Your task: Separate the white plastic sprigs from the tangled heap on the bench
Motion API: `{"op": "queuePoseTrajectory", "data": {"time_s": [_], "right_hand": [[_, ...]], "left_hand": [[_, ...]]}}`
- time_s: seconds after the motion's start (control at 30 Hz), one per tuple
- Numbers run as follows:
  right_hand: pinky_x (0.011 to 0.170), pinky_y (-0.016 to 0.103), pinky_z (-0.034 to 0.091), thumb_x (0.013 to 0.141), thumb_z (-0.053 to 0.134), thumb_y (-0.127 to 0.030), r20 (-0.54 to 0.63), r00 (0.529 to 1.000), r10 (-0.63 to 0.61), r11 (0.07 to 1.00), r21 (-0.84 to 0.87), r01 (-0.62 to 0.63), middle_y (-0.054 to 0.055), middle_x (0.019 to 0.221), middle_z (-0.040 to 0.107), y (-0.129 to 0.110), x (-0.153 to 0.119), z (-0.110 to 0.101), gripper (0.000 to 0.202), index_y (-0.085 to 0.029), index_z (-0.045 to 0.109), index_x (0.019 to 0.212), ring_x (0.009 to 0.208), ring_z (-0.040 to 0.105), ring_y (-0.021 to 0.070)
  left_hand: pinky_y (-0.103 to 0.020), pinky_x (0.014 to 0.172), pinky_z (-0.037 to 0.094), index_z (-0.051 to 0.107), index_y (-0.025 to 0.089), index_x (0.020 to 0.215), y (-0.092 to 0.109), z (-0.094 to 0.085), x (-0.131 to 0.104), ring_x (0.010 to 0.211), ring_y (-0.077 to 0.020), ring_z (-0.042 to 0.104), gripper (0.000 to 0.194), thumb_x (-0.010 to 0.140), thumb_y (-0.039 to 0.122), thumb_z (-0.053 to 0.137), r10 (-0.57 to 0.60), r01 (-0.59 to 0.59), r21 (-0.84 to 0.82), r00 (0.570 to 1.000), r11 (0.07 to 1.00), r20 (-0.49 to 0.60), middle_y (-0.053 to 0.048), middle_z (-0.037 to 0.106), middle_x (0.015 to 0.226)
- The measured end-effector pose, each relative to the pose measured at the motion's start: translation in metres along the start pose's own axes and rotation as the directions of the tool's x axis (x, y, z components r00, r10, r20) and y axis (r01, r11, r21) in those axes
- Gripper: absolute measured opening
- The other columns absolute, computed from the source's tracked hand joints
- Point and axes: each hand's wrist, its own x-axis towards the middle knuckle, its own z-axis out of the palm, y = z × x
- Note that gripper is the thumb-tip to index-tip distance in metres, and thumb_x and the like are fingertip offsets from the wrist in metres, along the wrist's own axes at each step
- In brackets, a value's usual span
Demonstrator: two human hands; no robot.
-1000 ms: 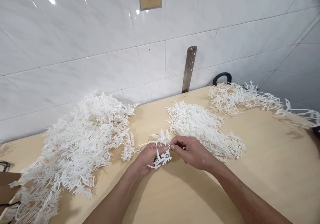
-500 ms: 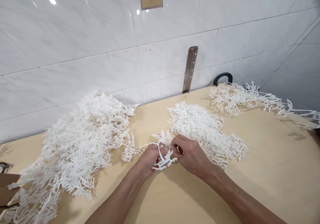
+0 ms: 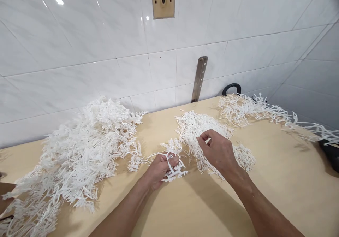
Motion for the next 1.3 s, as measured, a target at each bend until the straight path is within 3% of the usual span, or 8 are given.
{"op": "queuePoseTrajectory", "data": {"time_s": [0.1, 0.2, 0.4, 0.93, 1.2, 1.3], "right_hand": [[0.059, 0.03, 0.045, 0.09, 0.054, -0.035, 0.147, 0.988, -0.04, 0.986, 0.163, 0.016, 0.004, 0.079, 0.068, -0.014, -0.005, -0.004, 0.019, -0.021, 0.063, 0.081, 0.057, 0.057, 0.0152], [0.061, 0.029, 0.049, 0.092, 0.053, -0.037, 0.352, 0.927, -0.131, 0.945, 0.327, 0.009, 0.004, 0.081, 0.071, -0.027, -0.012, -0.004, 0.023, -0.022, 0.07, 0.084, 0.067, 0.062, 0.0171], [0.066, 0.027, 0.05, 0.091, 0.056, -0.033, 0.477, 0.861, -0.176, 0.91, 0.412, -0.041, 0.003, 0.091, 0.074, -0.033, -0.02, 0.003, 0.021, -0.024, 0.075, 0.09, 0.08, 0.066, 0.0173], [0.058, 0.026, 0.043, 0.09, 0.054, -0.031, 0.545, 0.834, -0.084, 0.95, 0.296, -0.098, 0.0, 0.073, 0.069, -0.04, -0.021, 0.004, 0.022, -0.021, 0.07, 0.079, 0.067, 0.061, 0.0153], [0.063, 0.026, 0.04, 0.09, 0.049, -0.017, 0.49, 0.848, -0.201, 0.971, 0.212, 0.108, 0.001, 0.079, 0.068, -0.037, -0.026, 0.012, 0.018, -0.021, 0.065, 0.082, 0.072, 0.058, 0.015], [0.062, 0.027, 0.038, 0.087, 0.048, -0.011, 0.458, 0.869, -0.188, 0.979, 0.155, 0.13, 0.001, 0.076, 0.065, -0.037, -0.03, 0.02, 0.018, -0.02, 0.062, 0.08, 0.068, 0.056, 0.0148]], "left_hand": [[-0.023, 0.046, 0.022, 0.052, 0.015, 0.058, 0.0, -0.002, 0.002, 0.045, -0.0062, 0.039, 0.05, 0.066, 0.055, 0.081, -0.004, 0.004, -0.031, 1.0, 1.0, -0.004, 0.003, 0.048, 0.05], [-0.023, 0.047, 0.026, 0.053, 0.014, 0.059, 0.001, -0.002, 0.002, 0.046, -0.0071, 0.042, 0.049, 0.062, 0.052, 0.084, -0.028, 0.026, -0.066, 0.999, 0.997, -0.026, 0.002, 0.051, 0.052], [-0.023, 0.047, 0.024, 0.055, 0.014, 0.063, -0.002, -0.003, 0.004, 0.046, -0.0069, 0.041, 0.049, 0.061, 0.055, 0.084, -0.041, 0.039, -0.08, 0.999, 0.996, -0.023, 0.003, 0.05, 0.053], [-0.023, 0.05, 0.027, 0.055, 0.014, 0.063, 0.001, 0.0, 0.001, 0.049, -0.0082, 0.041, 0.049, 0.067, 0.057, 0.079, -0.072, 0.073, 0.023, 0.997, 0.997, -0.015, 0.002, 0.048, 0.054], [-0.023, 0.048, 0.024, 0.052, 0.015, 0.06, 0.003, 0.0, 0.001, 0.047, -0.007, 0.038, 0.047, 0.064, 0.052, 0.082, -0.082, 0.081, -0.028, 0.996, 0.996, -0.039, 0.003, 0.047, 0.052], [-0.022, 0.046, 0.022, 0.052, 0.015, 0.058, 0.004, 0.003, -0.001, 0.045, -0.0061, 0.036, 0.049, 0.063, 0.053, 0.082, -0.083, 0.083, -0.026, 0.996, 0.996, -0.036, 0.004, 0.044, 0.05]]}}
